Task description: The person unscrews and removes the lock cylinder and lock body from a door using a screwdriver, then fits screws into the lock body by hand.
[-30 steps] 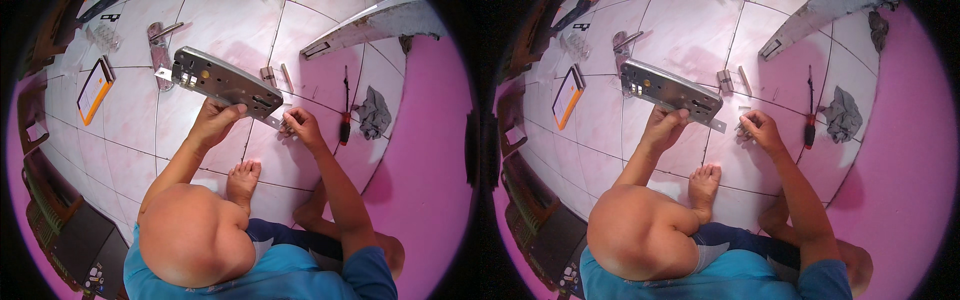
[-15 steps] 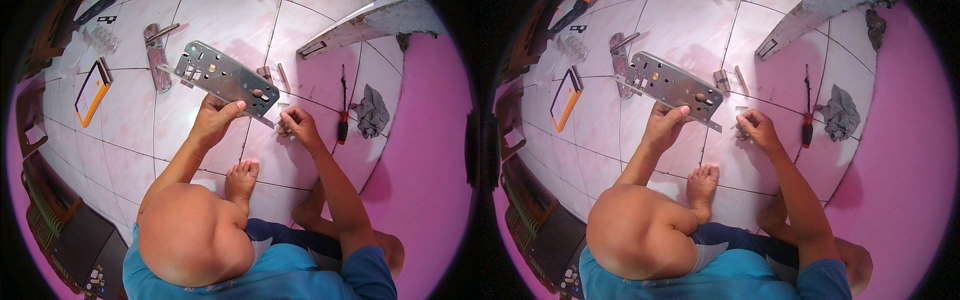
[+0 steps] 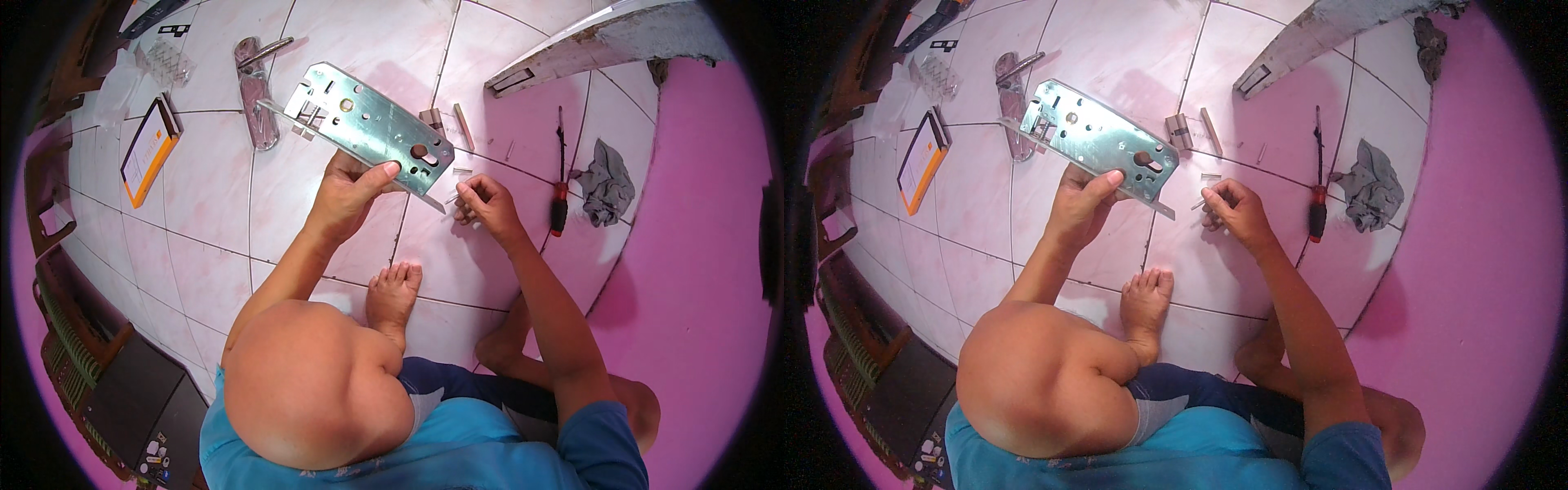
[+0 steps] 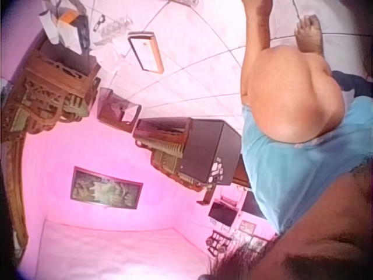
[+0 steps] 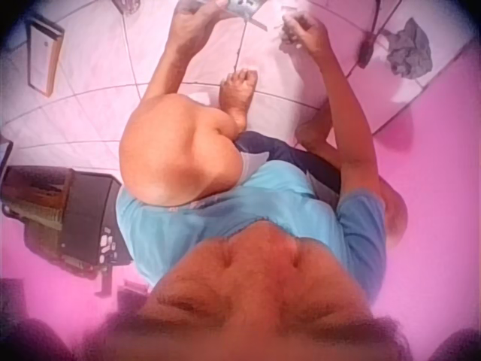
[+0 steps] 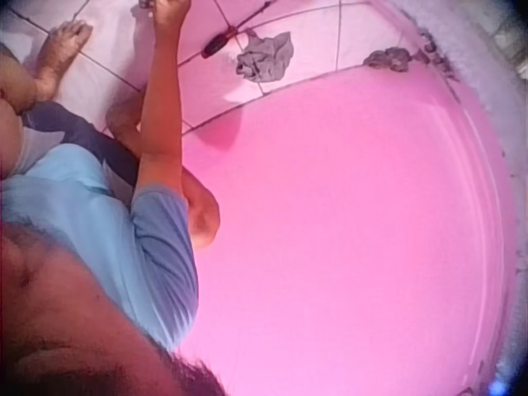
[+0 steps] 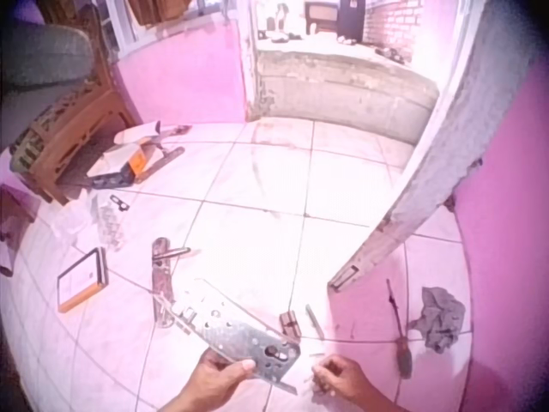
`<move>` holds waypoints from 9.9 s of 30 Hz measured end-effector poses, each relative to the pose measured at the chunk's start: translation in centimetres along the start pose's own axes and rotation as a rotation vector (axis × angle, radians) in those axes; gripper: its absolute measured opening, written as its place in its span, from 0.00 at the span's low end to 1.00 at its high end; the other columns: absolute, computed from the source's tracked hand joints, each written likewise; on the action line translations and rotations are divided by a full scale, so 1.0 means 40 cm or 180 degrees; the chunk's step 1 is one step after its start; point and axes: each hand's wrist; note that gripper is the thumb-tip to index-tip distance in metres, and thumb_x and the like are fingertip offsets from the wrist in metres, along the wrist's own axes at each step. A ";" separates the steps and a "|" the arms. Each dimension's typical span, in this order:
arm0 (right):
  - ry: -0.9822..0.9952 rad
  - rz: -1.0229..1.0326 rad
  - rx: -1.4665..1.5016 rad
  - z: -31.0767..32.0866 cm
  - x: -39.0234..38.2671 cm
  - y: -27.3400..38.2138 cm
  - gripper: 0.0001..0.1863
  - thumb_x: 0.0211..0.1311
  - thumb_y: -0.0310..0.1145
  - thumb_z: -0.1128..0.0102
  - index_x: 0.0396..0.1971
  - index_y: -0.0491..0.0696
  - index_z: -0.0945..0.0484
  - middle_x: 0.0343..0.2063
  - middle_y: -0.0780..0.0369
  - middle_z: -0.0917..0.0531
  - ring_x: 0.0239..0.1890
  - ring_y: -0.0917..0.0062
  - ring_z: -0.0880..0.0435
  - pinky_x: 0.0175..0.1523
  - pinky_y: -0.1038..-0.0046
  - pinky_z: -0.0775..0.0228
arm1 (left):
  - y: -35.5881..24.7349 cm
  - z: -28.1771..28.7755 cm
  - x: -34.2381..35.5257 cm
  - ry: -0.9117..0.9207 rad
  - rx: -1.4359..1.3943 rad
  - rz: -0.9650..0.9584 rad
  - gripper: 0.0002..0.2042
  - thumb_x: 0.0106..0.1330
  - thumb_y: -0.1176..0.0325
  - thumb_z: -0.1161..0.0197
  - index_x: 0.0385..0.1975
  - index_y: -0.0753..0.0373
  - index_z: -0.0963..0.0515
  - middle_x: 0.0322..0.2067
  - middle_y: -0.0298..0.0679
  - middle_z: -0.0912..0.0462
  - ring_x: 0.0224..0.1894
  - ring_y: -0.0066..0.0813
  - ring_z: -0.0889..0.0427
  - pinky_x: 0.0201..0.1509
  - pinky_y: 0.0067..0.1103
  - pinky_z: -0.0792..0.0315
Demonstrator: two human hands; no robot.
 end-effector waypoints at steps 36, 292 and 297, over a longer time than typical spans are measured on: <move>-0.0061 0.0056 0.0194 -0.002 -0.003 -0.002 0.11 0.64 0.36 0.36 0.32 0.44 0.25 0.23 0.66 0.21 0.21 0.83 0.21 0.25 0.80 0.26 | -0.010 -0.019 0.004 0.0083 -0.0124 0.0133 0.20 0.66 0.76 0.40 0.57 0.65 0.34 0.50 0.44 0.22 0.51 0.36 0.19 0.50 0.34 0.18; -0.2407 0.1938 -0.2283 0.041 0.034 0.011 0.11 0.62 0.36 0.38 0.35 0.43 0.25 0.30 0.57 0.23 0.31 0.64 0.21 0.39 0.66 0.28 | 0.015 0.049 0.060 -0.1095 -0.0340 0.0100 0.20 0.74 0.51 0.51 0.52 0.62 0.28 0.44 0.36 0.20 0.45 0.26 0.22 0.52 0.26 0.27; -0.1927 0.1734 -0.2173 -0.086 0.052 0.092 0.16 0.59 0.38 0.35 0.41 0.44 0.25 0.34 0.57 0.23 0.34 0.63 0.21 0.40 0.66 0.27 | 0.065 0.100 0.083 -0.1219 -0.0283 0.0069 0.20 0.75 0.52 0.53 0.52 0.63 0.28 0.45 0.36 0.21 0.44 0.25 0.21 0.49 0.24 0.26</move>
Point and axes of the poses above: each hand's wrist, its own x-axis towards the middle knuckle, its own z-axis out of the back of the hand, y = z × x
